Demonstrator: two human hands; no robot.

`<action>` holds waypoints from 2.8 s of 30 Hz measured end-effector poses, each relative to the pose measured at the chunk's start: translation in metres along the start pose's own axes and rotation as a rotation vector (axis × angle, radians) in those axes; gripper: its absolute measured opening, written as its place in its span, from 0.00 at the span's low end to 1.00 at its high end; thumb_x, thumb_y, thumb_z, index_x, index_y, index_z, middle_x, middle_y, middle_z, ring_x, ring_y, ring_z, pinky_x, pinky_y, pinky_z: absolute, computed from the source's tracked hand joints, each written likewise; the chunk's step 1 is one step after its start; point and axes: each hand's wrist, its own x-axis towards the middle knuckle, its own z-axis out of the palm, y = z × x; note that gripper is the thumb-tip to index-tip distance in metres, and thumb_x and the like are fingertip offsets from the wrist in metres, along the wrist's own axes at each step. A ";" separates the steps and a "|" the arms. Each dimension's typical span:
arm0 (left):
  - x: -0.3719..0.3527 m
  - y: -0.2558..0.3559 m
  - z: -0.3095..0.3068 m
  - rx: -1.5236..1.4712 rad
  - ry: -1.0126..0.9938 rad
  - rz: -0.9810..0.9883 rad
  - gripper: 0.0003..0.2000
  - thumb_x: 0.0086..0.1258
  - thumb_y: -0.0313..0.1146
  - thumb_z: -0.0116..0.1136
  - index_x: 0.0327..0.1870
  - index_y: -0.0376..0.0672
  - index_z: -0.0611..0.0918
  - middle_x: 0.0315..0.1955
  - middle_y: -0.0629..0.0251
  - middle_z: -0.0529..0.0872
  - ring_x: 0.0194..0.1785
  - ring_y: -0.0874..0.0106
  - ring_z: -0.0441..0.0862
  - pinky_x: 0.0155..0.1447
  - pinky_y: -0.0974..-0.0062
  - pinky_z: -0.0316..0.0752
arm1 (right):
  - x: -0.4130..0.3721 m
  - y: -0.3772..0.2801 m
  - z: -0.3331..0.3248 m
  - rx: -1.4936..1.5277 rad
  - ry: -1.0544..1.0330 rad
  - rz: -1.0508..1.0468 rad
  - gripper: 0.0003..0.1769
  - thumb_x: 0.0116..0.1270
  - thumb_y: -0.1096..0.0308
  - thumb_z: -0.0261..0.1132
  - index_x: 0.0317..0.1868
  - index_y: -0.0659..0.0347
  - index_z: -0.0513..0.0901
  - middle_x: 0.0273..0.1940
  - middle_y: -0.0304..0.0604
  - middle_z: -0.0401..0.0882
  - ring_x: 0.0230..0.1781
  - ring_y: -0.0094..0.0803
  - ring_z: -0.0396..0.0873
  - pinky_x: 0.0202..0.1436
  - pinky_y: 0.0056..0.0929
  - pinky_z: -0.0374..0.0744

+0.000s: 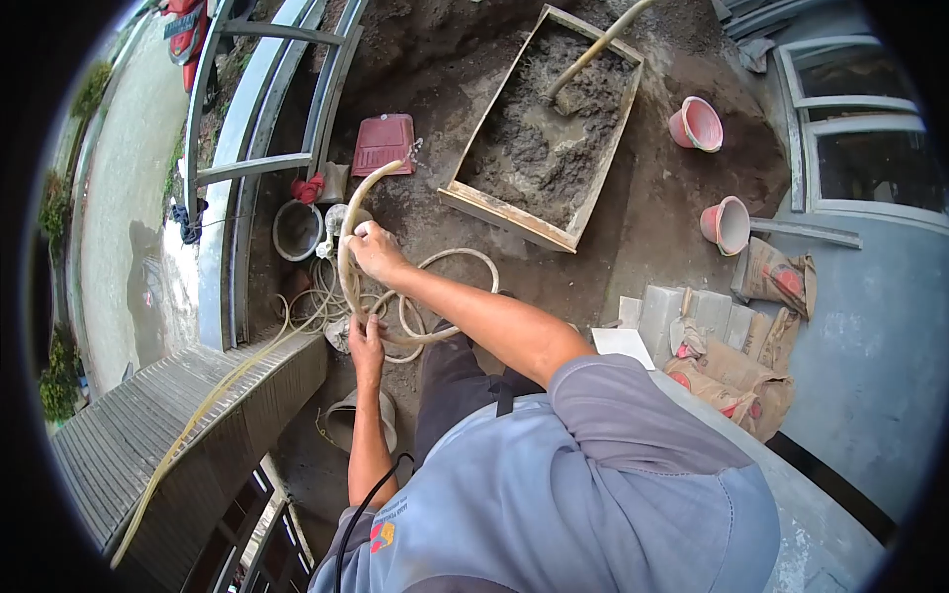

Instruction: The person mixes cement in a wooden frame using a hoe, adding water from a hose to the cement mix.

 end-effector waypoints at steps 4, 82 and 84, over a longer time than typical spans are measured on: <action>-0.004 -0.022 -0.041 0.151 0.121 -0.035 0.16 0.79 0.30 0.56 0.64 0.36 0.76 0.27 0.66 0.82 0.27 0.77 0.77 0.31 0.75 0.72 | -0.034 0.025 -0.080 -0.203 -0.012 -0.127 0.26 0.73 0.52 0.65 0.58 0.67 0.80 0.48 0.58 0.87 0.49 0.49 0.86 0.57 0.44 0.80; 0.178 0.167 0.365 0.475 -0.575 -0.038 0.19 0.77 0.42 0.61 0.58 0.35 0.85 0.49 0.44 0.90 0.55 0.54 0.89 0.60 0.63 0.80 | 0.382 0.073 -0.570 -1.552 -0.150 -0.165 0.17 0.73 0.61 0.59 0.53 0.59 0.88 0.57 0.53 0.86 0.64 0.48 0.79 0.64 0.58 0.74; 0.162 0.156 0.401 0.396 -0.598 -0.186 0.20 0.79 0.43 0.59 0.61 0.35 0.84 0.53 0.48 0.90 0.56 0.59 0.88 0.61 0.64 0.79 | 0.440 0.102 -0.593 -1.958 -0.063 -0.342 0.18 0.74 0.61 0.59 0.56 0.55 0.88 0.60 0.48 0.85 0.66 0.44 0.78 0.66 0.56 0.69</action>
